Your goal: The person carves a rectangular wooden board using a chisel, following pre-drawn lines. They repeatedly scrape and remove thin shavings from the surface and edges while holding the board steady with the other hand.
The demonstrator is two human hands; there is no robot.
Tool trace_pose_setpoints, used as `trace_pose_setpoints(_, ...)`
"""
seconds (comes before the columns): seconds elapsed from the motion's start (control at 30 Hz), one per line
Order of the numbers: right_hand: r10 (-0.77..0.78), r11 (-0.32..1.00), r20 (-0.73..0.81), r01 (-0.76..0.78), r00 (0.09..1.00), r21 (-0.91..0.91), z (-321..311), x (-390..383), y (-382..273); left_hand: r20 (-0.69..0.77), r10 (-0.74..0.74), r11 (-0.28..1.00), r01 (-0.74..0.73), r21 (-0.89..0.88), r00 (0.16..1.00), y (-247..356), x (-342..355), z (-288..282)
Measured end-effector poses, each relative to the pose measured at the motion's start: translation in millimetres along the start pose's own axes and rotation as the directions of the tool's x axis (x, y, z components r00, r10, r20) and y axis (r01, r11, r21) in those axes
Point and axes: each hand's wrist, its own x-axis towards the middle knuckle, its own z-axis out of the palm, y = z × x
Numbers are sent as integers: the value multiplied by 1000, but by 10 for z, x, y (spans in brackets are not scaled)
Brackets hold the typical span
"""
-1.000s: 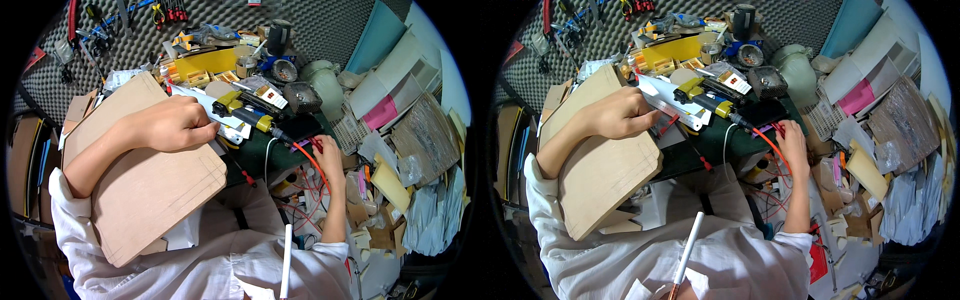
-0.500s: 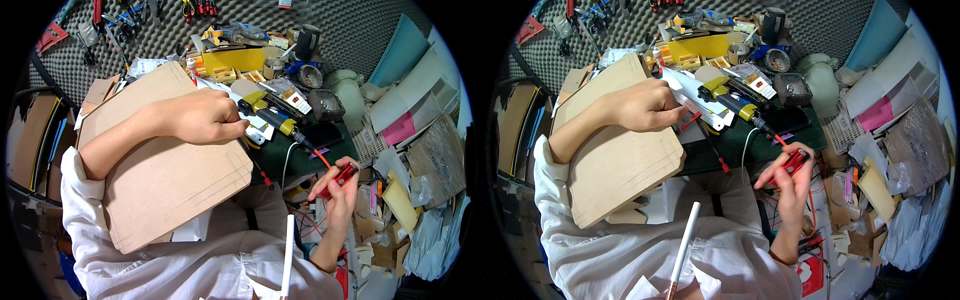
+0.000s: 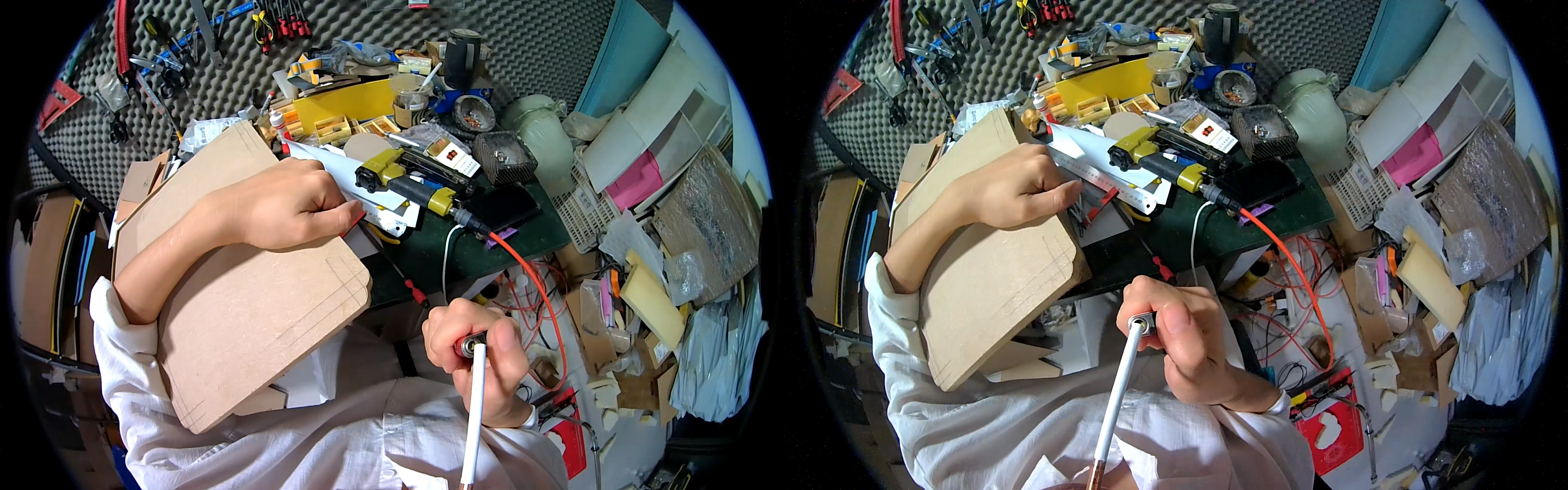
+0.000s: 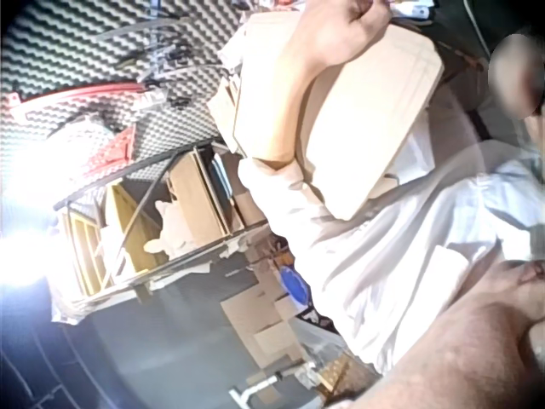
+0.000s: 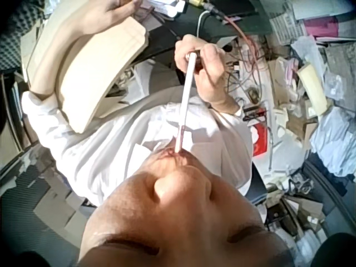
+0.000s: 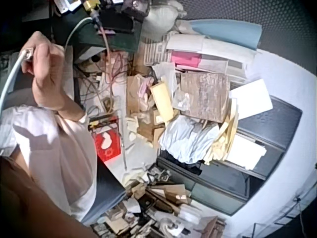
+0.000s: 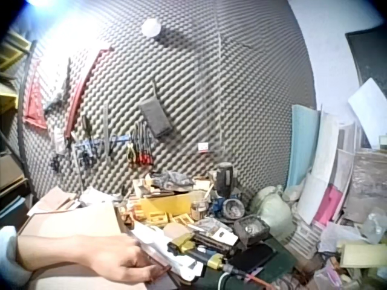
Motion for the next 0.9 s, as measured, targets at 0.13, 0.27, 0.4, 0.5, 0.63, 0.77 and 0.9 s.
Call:
trace_pose_setpoints(0.13, 14, 1000, -5, -14, 1000, 10, 15, 9, -12, 1, 7, 1000, -7, -10, 1000, 2, -4, -3)
trace_pose_setpoints(0.27, 44, 999, -17, -44, 999, -8, 21, 7, -11, 6, 4, 1000, -4, -9, 1000, 11, -3, -11)
trace_pose_setpoints(0.4, 25, 999, -14, -26, 1000, -38, 22, 17, 0, 10, -8, 1000, 8, 9, 1000, 19, -3, -15)
trace_pose_setpoints(0.5, 10, 1000, -9, -10, 1000, -1, 17, 16, 19, 3, -18, 1000, 18, -13, 1000, 16, -2, -10)
trace_pose_setpoints(0.63, -19, 999, -99, 15, 995, -43, 17, -22, 56, 1, 6, 1000, -6, 6, 1000, 3, -2, -5)
trace_pose_setpoints(0.77, -113, 982, -334, 54, 936, -182, -151, -4, 162, -15, 17, 1000, -17, 18, 1000, 2, -8, -9)
trace_pose_setpoints(0.9, -119, 857, -636, -244, 762, -453, -799, 83, 325, 2, -15, 999, 15, 49, 1000, 13, -17, -17)
